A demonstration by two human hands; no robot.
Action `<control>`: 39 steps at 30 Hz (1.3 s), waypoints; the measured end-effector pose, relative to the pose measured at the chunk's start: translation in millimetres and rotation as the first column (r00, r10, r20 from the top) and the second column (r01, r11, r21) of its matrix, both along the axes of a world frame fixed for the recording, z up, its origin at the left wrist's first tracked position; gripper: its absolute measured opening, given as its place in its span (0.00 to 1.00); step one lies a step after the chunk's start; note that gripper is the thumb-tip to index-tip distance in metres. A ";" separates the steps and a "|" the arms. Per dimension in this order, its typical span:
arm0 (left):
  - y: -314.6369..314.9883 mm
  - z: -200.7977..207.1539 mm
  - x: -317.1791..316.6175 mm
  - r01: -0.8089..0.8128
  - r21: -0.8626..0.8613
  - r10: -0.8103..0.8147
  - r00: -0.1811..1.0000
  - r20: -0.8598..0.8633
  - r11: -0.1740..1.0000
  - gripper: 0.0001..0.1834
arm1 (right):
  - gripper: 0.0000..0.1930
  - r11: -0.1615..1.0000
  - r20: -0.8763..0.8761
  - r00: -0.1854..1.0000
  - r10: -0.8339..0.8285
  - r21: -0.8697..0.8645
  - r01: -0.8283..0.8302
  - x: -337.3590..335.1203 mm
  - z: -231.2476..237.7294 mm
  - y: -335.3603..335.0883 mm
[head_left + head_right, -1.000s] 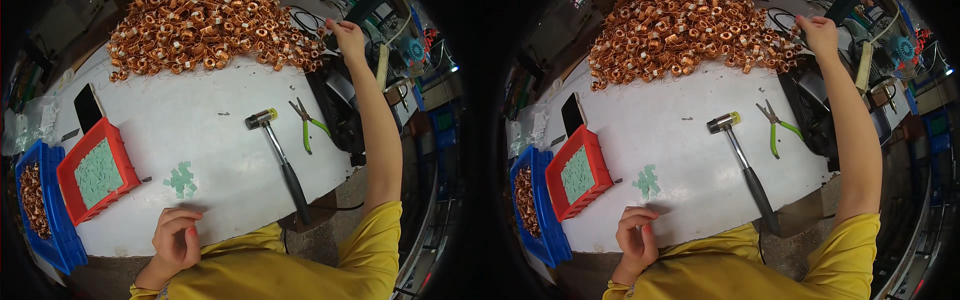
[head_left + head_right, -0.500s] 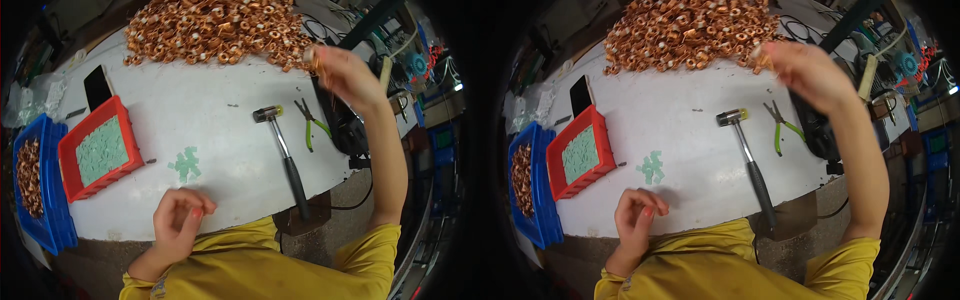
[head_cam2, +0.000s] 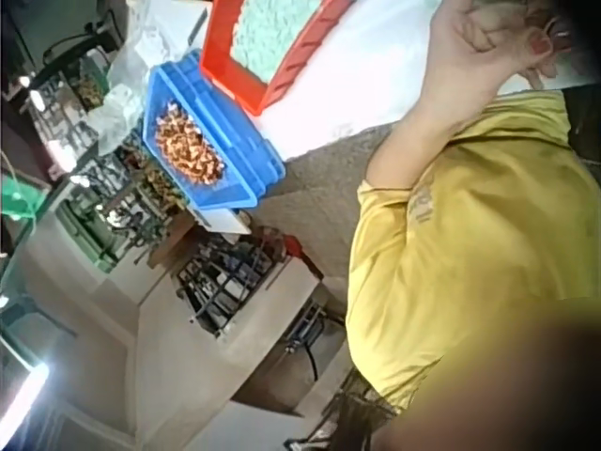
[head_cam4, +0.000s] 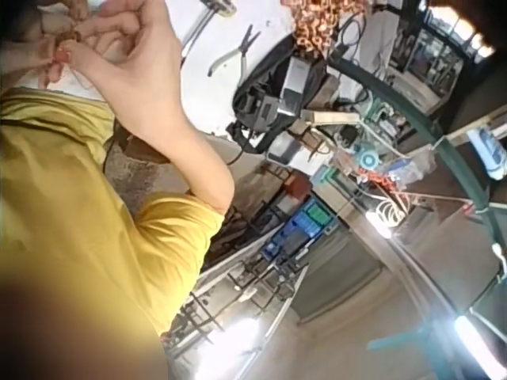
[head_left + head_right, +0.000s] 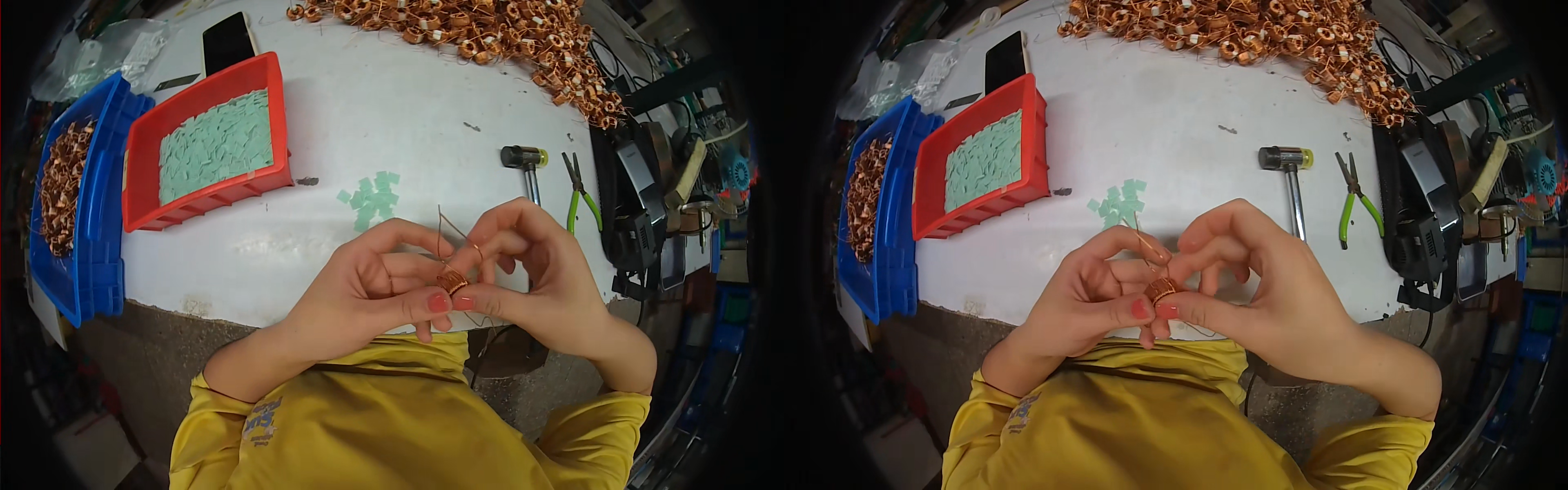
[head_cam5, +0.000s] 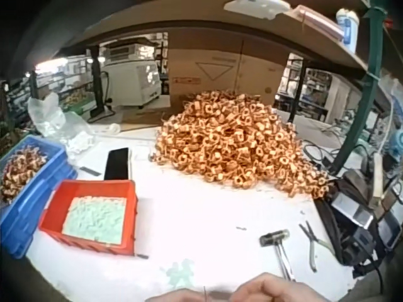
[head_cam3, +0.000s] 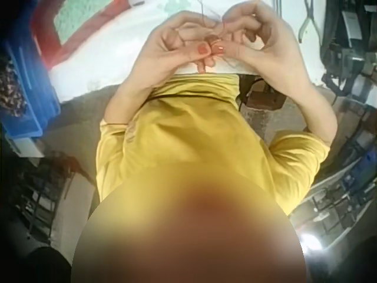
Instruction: Manually assembling small copper coils by inserting and securing wires using a hammer and pliers.
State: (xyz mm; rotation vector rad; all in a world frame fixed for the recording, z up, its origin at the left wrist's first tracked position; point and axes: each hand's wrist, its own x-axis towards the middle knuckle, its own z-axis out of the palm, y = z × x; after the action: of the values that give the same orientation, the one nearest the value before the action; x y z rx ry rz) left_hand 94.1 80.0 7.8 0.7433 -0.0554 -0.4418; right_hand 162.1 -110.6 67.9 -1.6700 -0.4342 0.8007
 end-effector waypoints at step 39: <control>-11.8 -16.5 -40.0 0.186 -0.418 -0.261 0.957 -0.129 0.889 0.19 | 0.03 0.995 -0.041 0.999 0.017 0.095 -0.013 -11.3 -16.7 1.4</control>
State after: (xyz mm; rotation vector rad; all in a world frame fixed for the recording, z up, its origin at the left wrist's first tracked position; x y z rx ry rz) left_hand 54.1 68.2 -8.6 0.2857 -0.0585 -0.6952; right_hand 150.8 -109.2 51.2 -1.5609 -0.4492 0.8130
